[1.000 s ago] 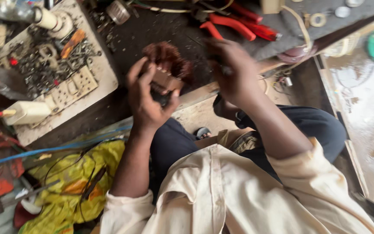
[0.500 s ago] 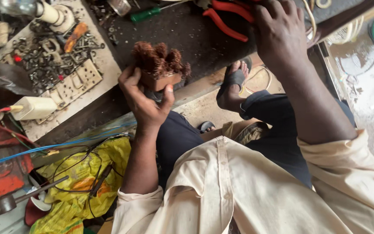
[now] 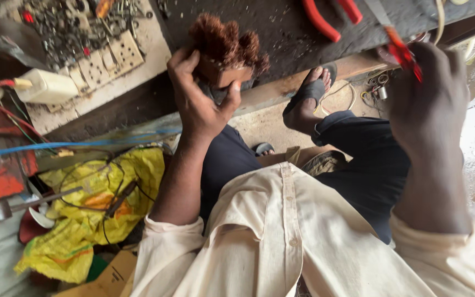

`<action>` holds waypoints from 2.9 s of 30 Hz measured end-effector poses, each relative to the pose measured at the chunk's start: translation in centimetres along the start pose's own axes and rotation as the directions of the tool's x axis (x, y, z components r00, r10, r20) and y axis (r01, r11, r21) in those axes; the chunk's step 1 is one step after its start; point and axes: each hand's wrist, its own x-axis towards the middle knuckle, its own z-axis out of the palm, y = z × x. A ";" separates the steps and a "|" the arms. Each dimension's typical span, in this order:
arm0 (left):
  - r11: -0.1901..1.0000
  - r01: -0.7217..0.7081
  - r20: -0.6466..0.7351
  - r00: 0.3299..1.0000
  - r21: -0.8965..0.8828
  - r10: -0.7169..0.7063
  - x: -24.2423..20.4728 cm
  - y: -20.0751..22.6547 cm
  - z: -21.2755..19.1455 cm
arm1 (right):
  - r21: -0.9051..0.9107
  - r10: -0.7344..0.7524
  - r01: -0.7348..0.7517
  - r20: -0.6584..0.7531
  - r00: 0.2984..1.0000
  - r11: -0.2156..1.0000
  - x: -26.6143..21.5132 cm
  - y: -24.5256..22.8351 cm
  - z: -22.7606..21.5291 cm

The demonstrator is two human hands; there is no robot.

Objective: The person holds a bundle of copper wire and uses a screwdriver to pry and separate strands. They then use pliers to cut and further separate the wire, repeating the process to loosen the bundle.

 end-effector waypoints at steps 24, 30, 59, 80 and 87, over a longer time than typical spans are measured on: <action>0.997 -0.025 -0.019 1.000 -0.066 0.024 -0.6 -0.8 1.1 | 0.418 -0.207 0.112 0.189 0.960 0.902 -0.1 -8.6 -0.4; 0.996 -0.011 -0.015 1.000 -0.091 0.010 -0.8 -1.0 1.2 | 0.327 -0.305 0.226 0.214 0.928 0.917 2.6 -9.0 -2.1; 0.998 -0.031 -0.137 0.990 0.060 0.039 -2.8 0.4 2.6 | -0.030 -0.286 0.310 0.309 0.907 0.950 1.2 -14.9 0.7; 0.831 -0.485 0.457 0.825 0.271 0.333 5.4 0.9 -5.8 | 0.332 -0.238 0.182 0.135 0.962 0.926 -1.4 -12.3 5.4; 0.788 -0.608 0.816 0.501 0.097 0.287 10.5 2.0 -4.2 | 0.409 -0.199 0.125 0.144 0.969 0.904 -1.9 -12.3 6.4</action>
